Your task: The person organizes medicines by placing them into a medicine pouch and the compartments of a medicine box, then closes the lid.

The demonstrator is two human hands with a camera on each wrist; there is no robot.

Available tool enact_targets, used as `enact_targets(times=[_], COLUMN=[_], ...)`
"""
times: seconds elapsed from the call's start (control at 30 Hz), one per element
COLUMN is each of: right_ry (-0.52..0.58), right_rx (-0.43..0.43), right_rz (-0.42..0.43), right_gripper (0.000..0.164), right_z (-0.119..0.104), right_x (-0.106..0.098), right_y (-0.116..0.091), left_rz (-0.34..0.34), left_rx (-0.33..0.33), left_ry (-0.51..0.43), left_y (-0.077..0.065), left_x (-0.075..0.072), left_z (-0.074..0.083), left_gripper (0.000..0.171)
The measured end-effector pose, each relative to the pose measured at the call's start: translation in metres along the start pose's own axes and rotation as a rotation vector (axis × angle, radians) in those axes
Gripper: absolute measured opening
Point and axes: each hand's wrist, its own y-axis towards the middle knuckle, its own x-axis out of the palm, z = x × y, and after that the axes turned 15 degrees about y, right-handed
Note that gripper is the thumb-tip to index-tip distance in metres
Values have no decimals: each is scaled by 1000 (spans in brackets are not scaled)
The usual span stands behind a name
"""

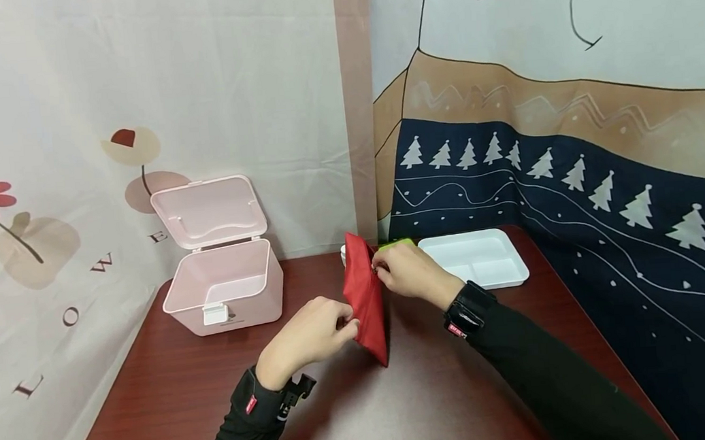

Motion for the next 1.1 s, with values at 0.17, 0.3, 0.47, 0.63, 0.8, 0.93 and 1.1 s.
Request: enact_targets(times=[0.17, 0.3, 0.47, 0.63, 0.8, 0.93, 1.1], right_ry=[-16, -14, -8, -18, -6, 49, 290], right_rx=[32, 87, 137, 194, 258, 317, 304], right_rz=[65, 80, 138, 201, 259, 222, 148], right_gripper=[6, 8, 11, 13, 16, 16, 16], right_z=[1, 6, 13, 20, 28, 35, 59], right_x=[1, 3, 7, 13, 14, 14, 21], right_y=[6, 11, 20, 32, 46, 50, 47], left_rz=[4, 10, 11, 17, 26, 13, -46], left_rx=[0, -8, -13, 6, 28, 14, -40], left_ry=[30, 49, 56, 84, 91, 81, 61], left_y=[0, -1, -2, -3, -4, -3, -4], left_x=[-3, -4, -4, -2, -1, 2, 3], left_z=[-1, -1, 0, 3, 6, 8, 9], left_gripper=[42, 42, 41, 44, 46, 45, 44])
